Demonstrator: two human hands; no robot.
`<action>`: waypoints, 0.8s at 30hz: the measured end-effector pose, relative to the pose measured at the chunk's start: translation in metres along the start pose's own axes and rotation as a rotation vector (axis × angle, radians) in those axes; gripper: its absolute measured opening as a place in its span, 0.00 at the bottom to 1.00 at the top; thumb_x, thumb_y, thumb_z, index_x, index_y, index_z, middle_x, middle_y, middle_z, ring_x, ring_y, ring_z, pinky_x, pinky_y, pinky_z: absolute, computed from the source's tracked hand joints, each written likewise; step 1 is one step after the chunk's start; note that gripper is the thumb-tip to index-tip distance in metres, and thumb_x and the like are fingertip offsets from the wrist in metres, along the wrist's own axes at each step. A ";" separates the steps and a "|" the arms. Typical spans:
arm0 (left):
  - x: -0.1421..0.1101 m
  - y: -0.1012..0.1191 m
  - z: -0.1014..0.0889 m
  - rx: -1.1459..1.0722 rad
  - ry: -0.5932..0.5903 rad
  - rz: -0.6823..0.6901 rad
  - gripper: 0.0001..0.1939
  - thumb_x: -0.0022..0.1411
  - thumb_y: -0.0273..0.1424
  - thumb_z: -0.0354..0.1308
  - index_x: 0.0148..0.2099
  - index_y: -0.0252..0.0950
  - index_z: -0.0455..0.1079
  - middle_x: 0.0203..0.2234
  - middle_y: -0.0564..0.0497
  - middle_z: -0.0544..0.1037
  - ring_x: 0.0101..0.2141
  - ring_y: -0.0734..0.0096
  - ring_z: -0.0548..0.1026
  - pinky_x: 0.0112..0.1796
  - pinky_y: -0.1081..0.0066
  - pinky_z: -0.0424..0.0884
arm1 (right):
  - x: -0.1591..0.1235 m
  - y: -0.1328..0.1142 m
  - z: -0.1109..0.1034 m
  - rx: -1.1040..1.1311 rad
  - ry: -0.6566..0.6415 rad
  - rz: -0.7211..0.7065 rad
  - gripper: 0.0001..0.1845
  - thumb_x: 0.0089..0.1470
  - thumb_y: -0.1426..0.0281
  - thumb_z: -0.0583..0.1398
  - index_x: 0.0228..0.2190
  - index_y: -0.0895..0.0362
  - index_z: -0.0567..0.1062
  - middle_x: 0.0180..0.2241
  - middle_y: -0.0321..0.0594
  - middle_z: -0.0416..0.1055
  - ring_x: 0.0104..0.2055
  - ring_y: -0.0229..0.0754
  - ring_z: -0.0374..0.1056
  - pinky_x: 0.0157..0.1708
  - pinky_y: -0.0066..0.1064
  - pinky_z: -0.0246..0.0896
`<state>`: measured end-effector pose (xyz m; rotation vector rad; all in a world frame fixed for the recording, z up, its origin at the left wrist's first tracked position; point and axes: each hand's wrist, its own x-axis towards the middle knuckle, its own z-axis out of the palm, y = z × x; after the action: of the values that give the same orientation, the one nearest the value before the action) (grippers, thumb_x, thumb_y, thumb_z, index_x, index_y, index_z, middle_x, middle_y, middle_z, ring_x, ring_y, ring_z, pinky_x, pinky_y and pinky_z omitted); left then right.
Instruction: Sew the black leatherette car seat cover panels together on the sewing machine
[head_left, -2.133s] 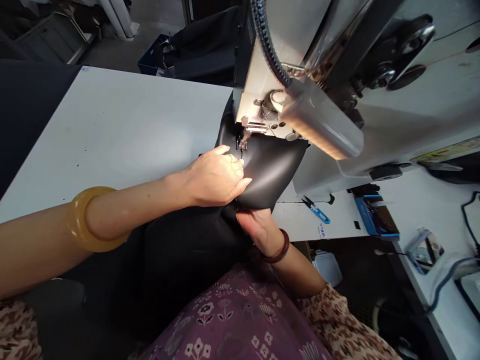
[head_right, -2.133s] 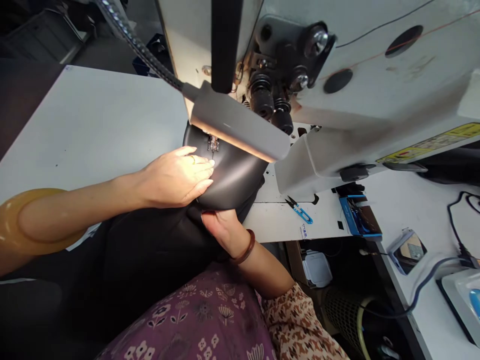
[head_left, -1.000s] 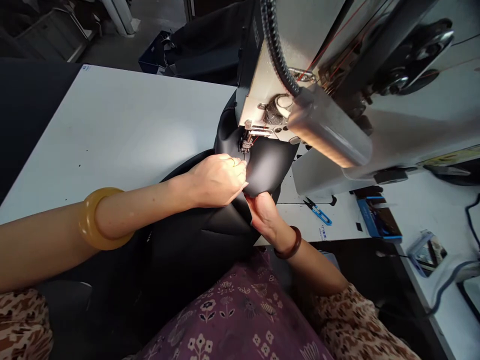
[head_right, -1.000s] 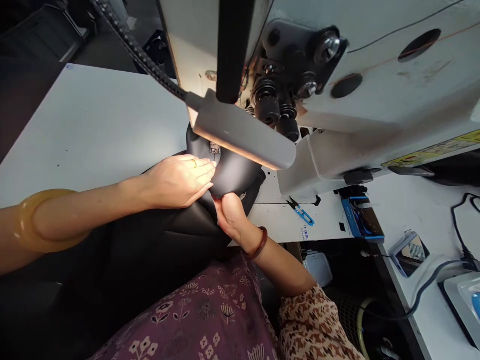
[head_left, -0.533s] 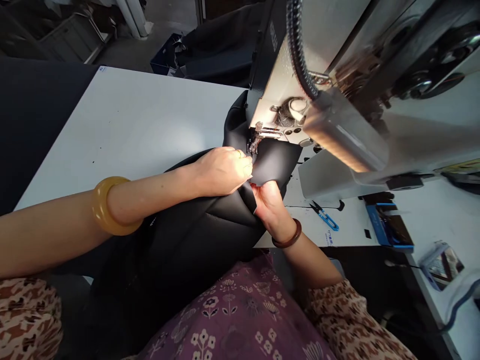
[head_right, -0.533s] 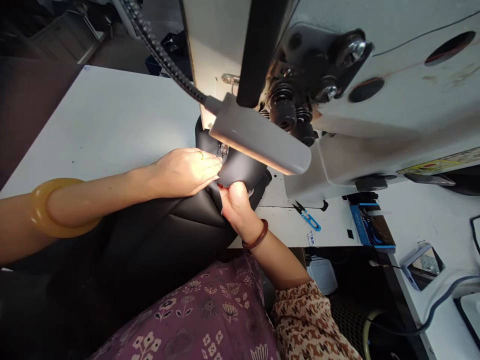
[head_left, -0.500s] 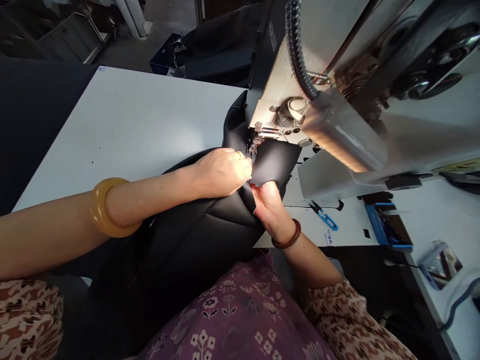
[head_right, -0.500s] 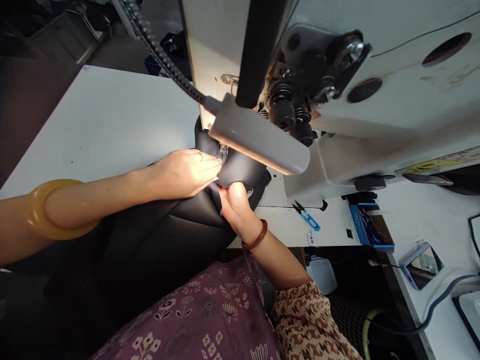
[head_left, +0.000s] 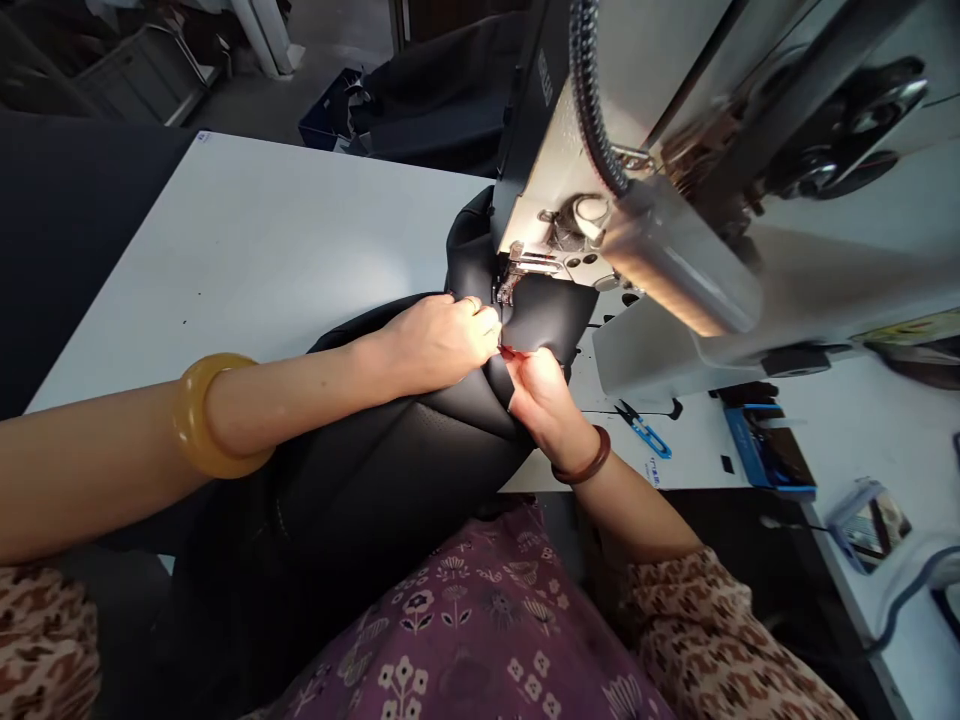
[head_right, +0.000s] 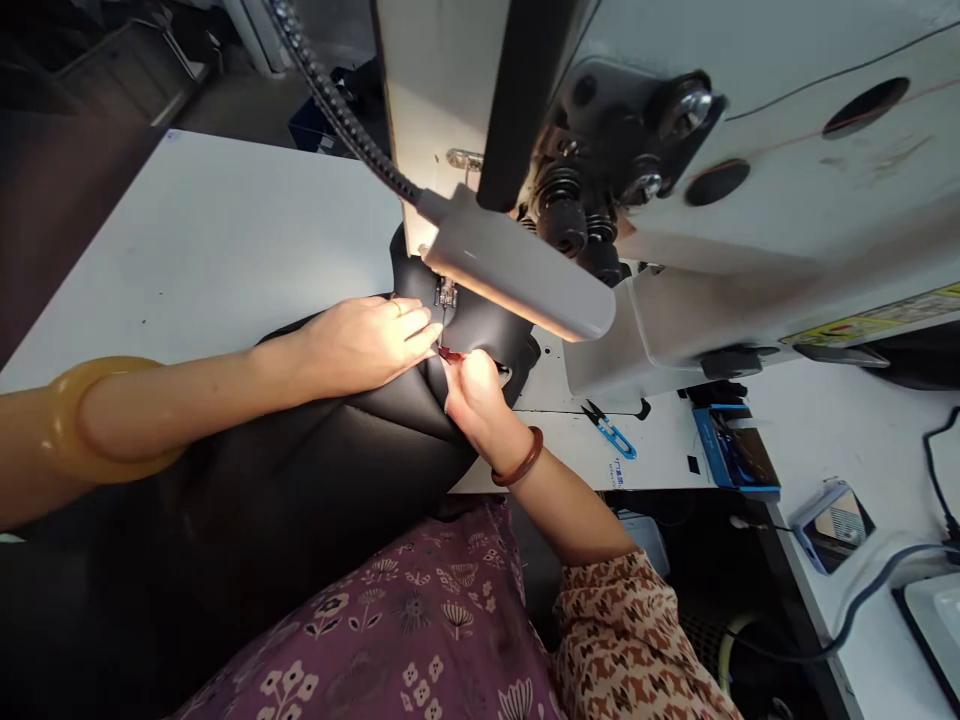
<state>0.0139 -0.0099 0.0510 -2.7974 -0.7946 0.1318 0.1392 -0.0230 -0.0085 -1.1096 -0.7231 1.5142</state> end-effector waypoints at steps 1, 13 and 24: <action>-0.002 0.005 -0.003 -0.002 -0.016 -0.020 0.17 0.67 0.28 0.42 0.46 0.26 0.71 0.40 0.36 0.75 0.43 0.57 0.74 0.36 0.65 0.71 | -0.001 0.000 -0.004 -0.021 -0.027 0.045 0.04 0.40 0.66 0.57 0.23 0.53 0.68 0.26 0.40 0.73 0.42 0.48 0.69 0.44 0.45 0.67; -0.007 0.059 0.011 -0.173 -0.100 -0.312 0.34 0.60 0.52 0.50 0.53 0.26 0.68 0.61 0.22 0.51 0.61 0.26 0.47 0.48 0.37 0.61 | -0.020 -0.027 -0.072 -1.755 -0.059 -1.364 0.10 0.58 0.71 0.52 0.37 0.55 0.73 0.37 0.42 0.75 0.40 0.43 0.67 0.36 0.35 0.53; -0.009 0.004 0.004 -0.088 0.004 -0.017 0.29 0.61 0.52 0.46 0.38 0.32 0.76 0.40 0.36 0.75 0.43 0.56 0.73 0.42 0.62 0.71 | 0.021 -0.020 -0.059 -1.761 -0.006 -1.768 0.07 0.57 0.74 0.55 0.28 0.56 0.70 0.28 0.33 0.72 0.31 0.36 0.62 0.31 0.33 0.43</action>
<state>0.0079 -0.0167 0.0466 -2.8712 -0.8424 0.0906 0.2013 -0.0049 -0.0190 -0.8052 -2.2364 -0.9629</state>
